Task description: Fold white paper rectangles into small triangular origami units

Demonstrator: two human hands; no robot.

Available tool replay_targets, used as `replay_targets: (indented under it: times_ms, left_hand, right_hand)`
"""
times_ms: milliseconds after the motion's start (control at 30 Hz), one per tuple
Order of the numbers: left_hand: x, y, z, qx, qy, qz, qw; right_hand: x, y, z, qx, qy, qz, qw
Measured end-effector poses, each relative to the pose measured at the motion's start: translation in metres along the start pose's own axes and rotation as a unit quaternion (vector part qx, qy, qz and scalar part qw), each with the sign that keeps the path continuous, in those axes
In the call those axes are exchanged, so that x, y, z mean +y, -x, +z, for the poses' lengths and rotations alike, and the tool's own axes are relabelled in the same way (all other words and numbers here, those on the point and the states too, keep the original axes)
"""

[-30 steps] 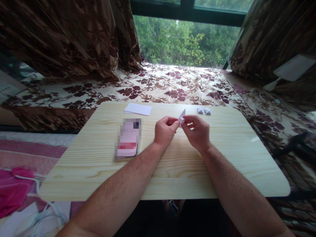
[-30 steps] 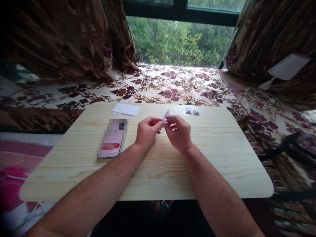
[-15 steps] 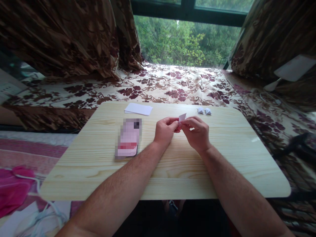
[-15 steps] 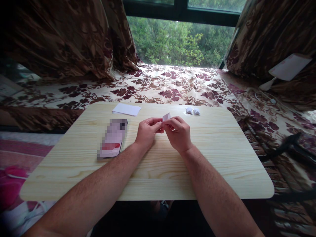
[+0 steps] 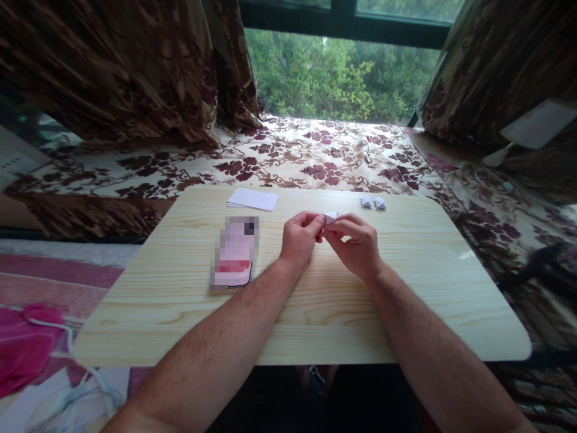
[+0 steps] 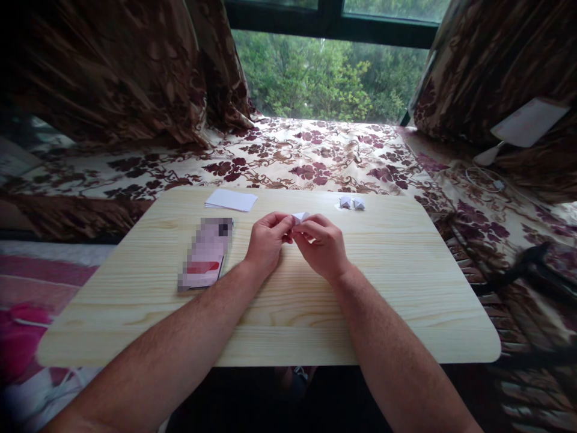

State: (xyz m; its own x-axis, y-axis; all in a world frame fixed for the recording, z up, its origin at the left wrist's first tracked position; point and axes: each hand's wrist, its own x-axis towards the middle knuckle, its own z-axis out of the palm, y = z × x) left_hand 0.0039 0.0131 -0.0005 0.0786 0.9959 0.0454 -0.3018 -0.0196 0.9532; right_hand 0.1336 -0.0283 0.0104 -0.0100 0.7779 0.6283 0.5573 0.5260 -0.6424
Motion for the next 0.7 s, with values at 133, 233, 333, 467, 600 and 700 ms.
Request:
replay_targets:
  times_ms: [133, 233, 333, 467, 600, 700]
  left_hand:
    - [-0.001, -0.001, -0.002, 0.014, -0.056, 0.054, 0.997]
    - [0.0, 0.0, -0.003, 0.026, -0.112, 0.092, 0.989]
    - [0.003, 0.004, -0.003, 0.031, -0.167, 0.133, 0.976]
    - [0.006, 0.011, 0.0, 0.018, -0.184, 0.159, 0.97]
    - [0.005, 0.013, 0.001, 0.004, -0.179, 0.157, 0.971]
    - [0.004, 0.012, 0.001, 0.001, -0.183, 0.158, 0.97]
  right_hand:
    - [-0.005, -0.001, -0.003, 0.026, 0.012, 0.01, 1.0]
    - [-0.008, -0.002, -0.005, 0.08, 0.018, 0.017, 0.996]
    - [-0.009, -0.003, -0.006, 0.109, 0.01, 0.028, 0.994]
    - [-0.008, -0.004, -0.004, 0.091, 0.005, 0.024, 0.996]
    - [-0.007, -0.003, -0.001, 0.073, 0.002, 0.035, 0.997]
    - [-0.007, -0.003, 0.0, 0.069, -0.011, 0.044, 0.997]
